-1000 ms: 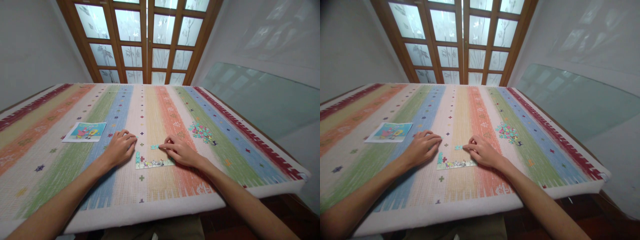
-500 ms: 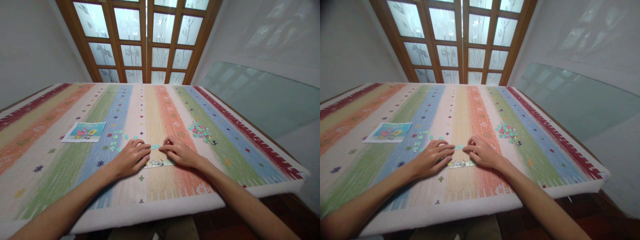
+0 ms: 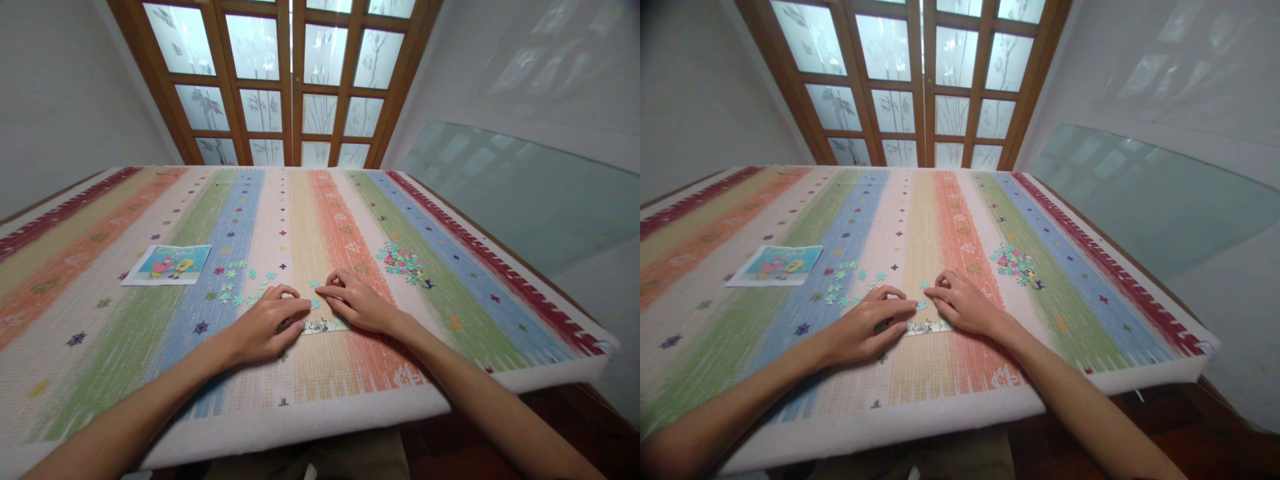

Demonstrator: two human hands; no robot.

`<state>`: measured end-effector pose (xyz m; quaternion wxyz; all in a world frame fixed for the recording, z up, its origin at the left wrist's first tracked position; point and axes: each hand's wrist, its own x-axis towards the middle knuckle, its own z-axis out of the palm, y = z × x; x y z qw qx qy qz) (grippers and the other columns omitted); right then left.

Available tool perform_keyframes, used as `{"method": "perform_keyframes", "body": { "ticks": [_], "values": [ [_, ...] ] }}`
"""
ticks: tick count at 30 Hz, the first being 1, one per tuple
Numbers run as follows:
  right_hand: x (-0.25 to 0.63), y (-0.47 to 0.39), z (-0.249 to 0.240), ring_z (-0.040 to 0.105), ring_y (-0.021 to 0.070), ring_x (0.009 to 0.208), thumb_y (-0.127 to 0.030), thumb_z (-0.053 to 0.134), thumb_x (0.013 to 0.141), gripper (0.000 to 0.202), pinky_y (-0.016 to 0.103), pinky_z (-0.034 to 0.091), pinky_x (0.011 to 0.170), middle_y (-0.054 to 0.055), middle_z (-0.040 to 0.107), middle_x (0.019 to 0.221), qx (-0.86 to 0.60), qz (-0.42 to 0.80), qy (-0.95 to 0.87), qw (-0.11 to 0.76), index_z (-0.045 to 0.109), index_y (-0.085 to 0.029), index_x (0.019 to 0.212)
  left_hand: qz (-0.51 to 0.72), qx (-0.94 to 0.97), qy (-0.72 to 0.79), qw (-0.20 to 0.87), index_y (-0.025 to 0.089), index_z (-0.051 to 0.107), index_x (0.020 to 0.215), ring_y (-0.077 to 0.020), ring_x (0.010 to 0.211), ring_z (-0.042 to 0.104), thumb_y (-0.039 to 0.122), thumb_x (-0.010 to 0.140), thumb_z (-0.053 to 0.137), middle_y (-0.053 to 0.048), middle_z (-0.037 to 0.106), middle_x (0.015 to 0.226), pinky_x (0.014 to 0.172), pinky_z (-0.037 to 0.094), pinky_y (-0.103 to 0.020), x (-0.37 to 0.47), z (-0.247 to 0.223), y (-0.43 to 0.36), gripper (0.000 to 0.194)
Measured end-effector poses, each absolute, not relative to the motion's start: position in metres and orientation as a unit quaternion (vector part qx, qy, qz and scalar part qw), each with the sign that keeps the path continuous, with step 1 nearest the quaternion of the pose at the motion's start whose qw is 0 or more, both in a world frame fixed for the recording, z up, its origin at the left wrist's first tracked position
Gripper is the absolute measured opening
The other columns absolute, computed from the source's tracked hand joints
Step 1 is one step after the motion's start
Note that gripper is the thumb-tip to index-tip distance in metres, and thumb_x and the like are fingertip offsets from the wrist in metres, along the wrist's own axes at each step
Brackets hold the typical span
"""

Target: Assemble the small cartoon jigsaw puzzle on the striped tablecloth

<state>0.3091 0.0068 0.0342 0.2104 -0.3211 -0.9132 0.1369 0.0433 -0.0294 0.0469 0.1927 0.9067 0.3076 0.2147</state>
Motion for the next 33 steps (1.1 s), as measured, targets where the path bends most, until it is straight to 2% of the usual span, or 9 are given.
{"method": "perform_keyframes", "body": {
  "ticks": [3,7,12,16,21,25,30,33],
  "values": [
    [0.309,0.006,0.035,0.057,0.0248,0.103,-0.023,0.049,0.106,0.031,0.044,0.05,0.093,0.012,0.062,0.109,-0.312,0.159,-0.911,0.219,0.074,-0.023,0.124,0.218,0.902,0.319,0.191,0.026,0.063,0.125,-0.0299,0.118,0.057,0.028,0.103,0.048,-0.008,0.072,0.115,0.1,0.05,-0.051,0.045,0.045,-0.03,0.027],
    [0.309,0.005,0.037,0.057,0.0245,0.104,-0.025,0.055,0.104,0.027,0.043,0.051,0.092,0.011,0.063,0.11,-0.284,0.174,-0.919,0.213,0.077,-0.025,0.118,0.215,0.909,0.327,0.145,0.024,0.051,0.144,-0.033,0.133,0.05,0.029,0.103,0.049,-0.012,0.065,0.135,0.109,0.044,-0.056,0.045,0.037,-0.027,0.042],
    [0.307,0.005,0.036,0.058,0.0243,0.101,-0.032,0.062,0.101,0.021,0.042,0.05,0.091,0.01,0.064,0.105,-0.282,0.166,-0.918,0.224,0.079,-0.023,0.109,0.161,0.917,0.346,0.12,0.018,0.038,0.155,-0.0378,0.146,0.039,0.052,0.105,0.049,-0.019,0.052,0.152,0.117,0.036,-0.059,0.048,0.032,-0.023,0.061],
    [0.309,0.009,0.034,0.059,0.0233,0.098,-0.032,0.063,0.101,0.018,0.041,0.05,0.089,0.009,0.063,0.101,-0.31,0.16,-0.907,0.237,0.078,-0.021,0.103,0.148,0.911,0.369,0.112,0.015,0.039,0.153,-0.0374,0.143,0.043,0.052,0.107,0.044,-0.02,0.055,0.15,0.115,0.036,-0.059,0.048,0.033,-0.02,0.059],
    [0.319,0.016,0.033,0.061,0.0235,0.095,-0.026,0.066,0.097,0.011,0.041,0.049,0.087,0.008,0.066,0.099,-0.344,0.147,-0.897,0.234,0.076,-0.022,0.095,0.203,0.891,0.389,0.118,0.019,0.034,0.157,-0.0325,0.125,0.053,0.037,0.101,0.054,-0.012,0.07,0.13,0.11,0.04,-0.055,0.034,0.038,-0.013,0.062],
    [0.324,0.02,0.034,0.061,0.0246,0.092,-0.023,0.063,0.096,0.012,0.041,0.049,0.084,0.009,0.066,0.095,-0.369,0.118,-0.889,0.244,0.074,-0.023,0.09,0.26,0.87,0.406,0.104,0.02,0.046,0.148,-0.0295,0.112,0.057,0.023,0.098,0.051,-0.009,0.073,0.113,0.103,0.044,-0.051,0.02,0.037,-0.003,0.05],
    [0.324,0.021,0.032,0.06,0.0249,0.087,-0.036,0.07,0.094,0.018,0.041,0.049,0.079,0.008,0.064,0.088,-0.405,0.11,-0.876,0.237,0.069,-0.022,0.082,0.225,0.892,0.389,0.048,0.025,0.063,0.134,-0.03,0.116,0.051,0.026,0.103,0.047,-0.01,0.065,0.129,0.101,0.044,-0.05,0.017,0.034,0.005,0.035],
    [0.324,0.022,0.031,0.06,0.0245,0.086,-0.033,0.07,0.094,0.016,0.041,0.049,0.079,0.008,0.064,0.088,-0.406,0.11,-0.877,0.232,0.069,-0.022,0.082,0.189,0.905,0.379,0.029,0.026,0.067,0.128,-0.0303,0.119,0.049,0.026,0.105,0.044,-0.009,0.064,0.131,0.102,0.042,-0.051,0.02,0.033,0.005,0.032]
  ]
}}
